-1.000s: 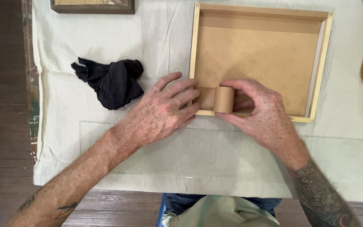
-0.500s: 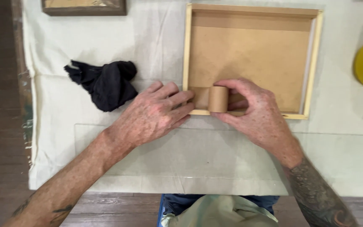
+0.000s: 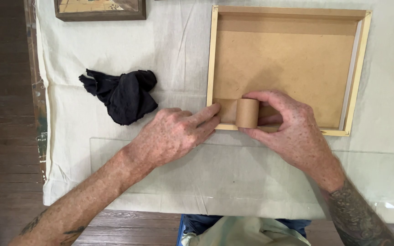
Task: Applying adhesive tape and finishing the back of a picture frame using a brush and utility knife
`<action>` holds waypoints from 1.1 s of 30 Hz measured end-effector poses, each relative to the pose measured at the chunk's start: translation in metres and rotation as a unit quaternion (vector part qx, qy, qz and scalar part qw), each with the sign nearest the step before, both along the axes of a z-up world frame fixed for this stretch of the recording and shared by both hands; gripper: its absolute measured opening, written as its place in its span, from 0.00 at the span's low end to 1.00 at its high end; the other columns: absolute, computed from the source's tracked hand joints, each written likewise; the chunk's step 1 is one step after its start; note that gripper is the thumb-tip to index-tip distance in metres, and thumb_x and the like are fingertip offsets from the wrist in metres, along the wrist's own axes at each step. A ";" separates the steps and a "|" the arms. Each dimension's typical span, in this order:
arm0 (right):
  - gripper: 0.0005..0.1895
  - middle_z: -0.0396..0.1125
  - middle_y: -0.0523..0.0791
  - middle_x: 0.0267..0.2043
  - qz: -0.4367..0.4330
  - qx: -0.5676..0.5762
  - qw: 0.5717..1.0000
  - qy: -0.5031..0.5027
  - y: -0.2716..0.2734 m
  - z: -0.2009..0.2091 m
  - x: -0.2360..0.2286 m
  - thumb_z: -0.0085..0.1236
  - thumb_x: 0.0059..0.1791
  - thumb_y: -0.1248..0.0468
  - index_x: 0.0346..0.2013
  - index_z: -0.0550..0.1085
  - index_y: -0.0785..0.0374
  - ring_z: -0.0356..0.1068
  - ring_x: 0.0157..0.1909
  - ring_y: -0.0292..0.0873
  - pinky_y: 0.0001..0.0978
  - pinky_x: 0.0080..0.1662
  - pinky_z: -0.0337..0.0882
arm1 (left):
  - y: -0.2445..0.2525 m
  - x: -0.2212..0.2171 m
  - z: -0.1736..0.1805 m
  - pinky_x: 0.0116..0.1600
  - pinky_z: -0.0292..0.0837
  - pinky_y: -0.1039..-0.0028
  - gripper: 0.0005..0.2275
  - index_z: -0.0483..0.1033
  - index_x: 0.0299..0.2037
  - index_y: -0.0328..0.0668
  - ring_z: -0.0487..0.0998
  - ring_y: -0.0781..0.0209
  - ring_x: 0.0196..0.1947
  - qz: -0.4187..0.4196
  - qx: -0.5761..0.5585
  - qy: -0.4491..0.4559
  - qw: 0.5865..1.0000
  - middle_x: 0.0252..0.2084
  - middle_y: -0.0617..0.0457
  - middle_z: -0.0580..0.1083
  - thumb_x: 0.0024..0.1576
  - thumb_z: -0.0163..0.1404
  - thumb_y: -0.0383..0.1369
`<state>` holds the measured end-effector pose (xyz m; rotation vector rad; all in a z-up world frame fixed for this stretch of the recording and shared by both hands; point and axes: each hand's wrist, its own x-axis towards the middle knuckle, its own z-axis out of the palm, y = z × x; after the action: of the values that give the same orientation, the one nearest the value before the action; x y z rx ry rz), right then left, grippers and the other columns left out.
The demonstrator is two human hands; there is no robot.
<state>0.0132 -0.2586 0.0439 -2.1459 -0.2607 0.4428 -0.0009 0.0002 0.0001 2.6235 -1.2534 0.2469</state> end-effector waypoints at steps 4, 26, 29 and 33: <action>0.30 0.71 0.46 0.55 -0.009 0.000 1.000 0.011 -0.001 -0.002 0.000 0.70 0.41 0.70 0.57 0.73 0.64 0.78 0.48 0.42 0.30 0.52 0.81 | 0.001 0.001 0.000 0.23 0.69 0.70 0.12 0.77 0.53 0.45 0.75 0.64 0.21 -0.006 -0.009 0.009 1.000 0.61 0.54 0.73 0.60 0.47 0.25; 0.32 0.65 0.51 0.62 0.058 -0.082 0.992 -0.078 -0.181 0.024 -0.008 0.70 0.38 0.71 0.55 0.69 0.63 0.69 0.60 0.46 0.32 0.54 0.76 | -0.007 0.005 0.016 0.18 0.72 0.64 0.07 0.77 0.48 0.55 0.81 0.58 0.28 0.012 0.006 0.032 0.999 0.59 0.67 0.75 0.62 0.52 0.39; 0.29 0.68 0.49 0.60 0.036 -0.100 0.993 -0.054 -0.206 0.028 -0.008 0.69 0.40 0.71 0.55 0.70 0.63 0.69 0.60 0.45 0.33 0.54 0.76 | -0.007 0.005 0.017 0.18 0.72 0.64 0.07 0.78 0.47 0.55 0.82 0.59 0.29 0.010 0.012 0.028 0.999 0.59 0.68 0.76 0.62 0.52 0.39; 0.32 0.69 0.47 0.56 0.043 -0.159 0.986 -0.029 -0.218 0.032 -0.006 0.69 0.41 0.68 0.59 0.70 0.62 0.71 0.50 0.42 0.31 0.50 0.76 | -0.009 0.007 0.020 0.19 0.74 0.64 0.07 0.79 0.47 0.56 0.83 0.60 0.31 0.005 0.015 0.026 1.000 0.58 0.66 0.77 0.62 0.53 0.39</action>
<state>0.0068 -0.4768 0.0756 -2.4693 -0.3354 0.4992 0.0059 -0.0092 0.0206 2.6436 -1.2374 0.1603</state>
